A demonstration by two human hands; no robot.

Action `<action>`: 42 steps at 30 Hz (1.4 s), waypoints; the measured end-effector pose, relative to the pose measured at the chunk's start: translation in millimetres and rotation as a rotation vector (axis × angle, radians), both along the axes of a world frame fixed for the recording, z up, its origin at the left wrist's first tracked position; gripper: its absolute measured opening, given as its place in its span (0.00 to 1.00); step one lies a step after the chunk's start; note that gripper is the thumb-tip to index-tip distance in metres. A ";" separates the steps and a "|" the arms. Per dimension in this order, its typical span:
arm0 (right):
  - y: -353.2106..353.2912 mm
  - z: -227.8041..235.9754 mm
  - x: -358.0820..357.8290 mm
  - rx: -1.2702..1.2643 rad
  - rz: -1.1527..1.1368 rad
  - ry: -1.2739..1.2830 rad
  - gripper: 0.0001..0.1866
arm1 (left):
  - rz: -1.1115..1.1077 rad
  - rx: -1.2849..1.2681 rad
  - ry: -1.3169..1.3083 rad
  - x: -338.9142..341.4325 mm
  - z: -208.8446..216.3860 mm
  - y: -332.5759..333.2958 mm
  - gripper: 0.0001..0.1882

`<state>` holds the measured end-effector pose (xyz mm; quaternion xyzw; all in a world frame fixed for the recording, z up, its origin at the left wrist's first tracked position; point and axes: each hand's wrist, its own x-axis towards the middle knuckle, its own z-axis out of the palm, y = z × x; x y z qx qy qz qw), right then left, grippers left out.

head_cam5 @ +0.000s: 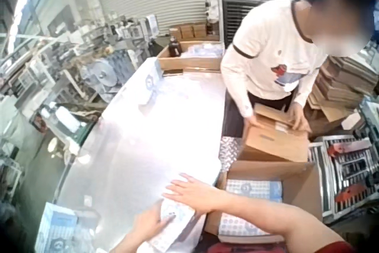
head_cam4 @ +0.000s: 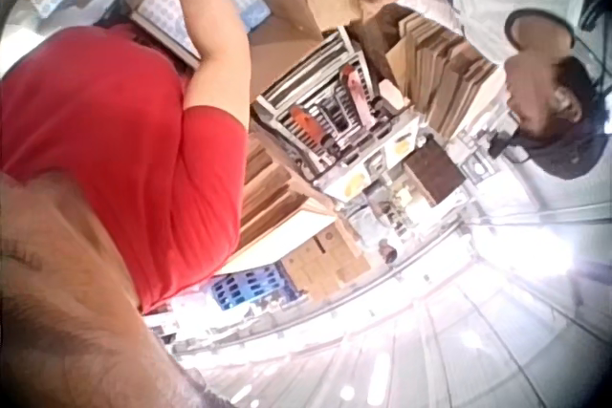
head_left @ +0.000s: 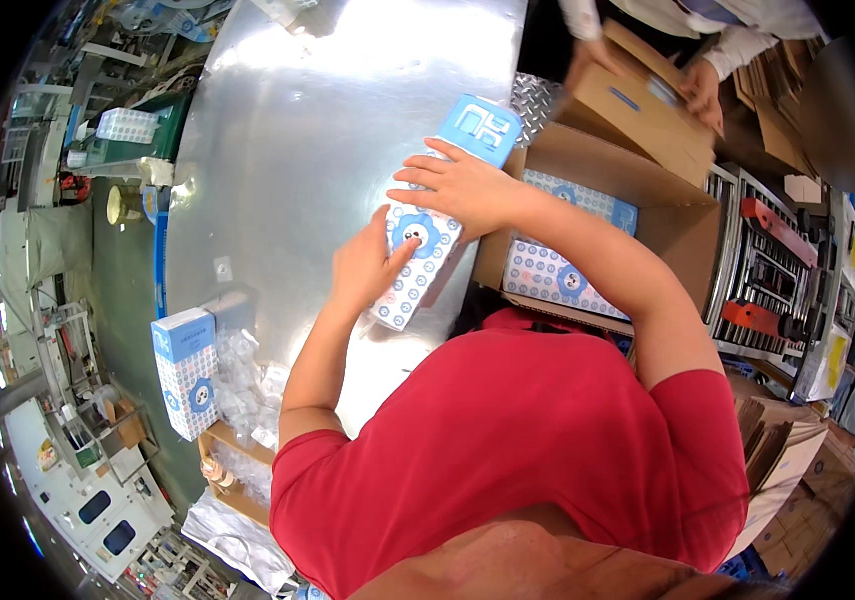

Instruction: The person packs small blue and white patterned boxes into larger brown cardboard shipping boxes. They place the small boxes into the larger ones, add bubble wrap for cushioning, and then fold the flaps of the cardboard boxes closed.

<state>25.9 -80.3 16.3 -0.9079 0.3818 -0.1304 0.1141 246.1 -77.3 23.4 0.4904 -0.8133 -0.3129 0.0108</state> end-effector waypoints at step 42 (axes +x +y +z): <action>100.9 72.0 -40.5 -0.153 -0.142 -0.087 0.33 | -0.204 -0.448 -0.061 -45.9 15.2 -85.7 0.51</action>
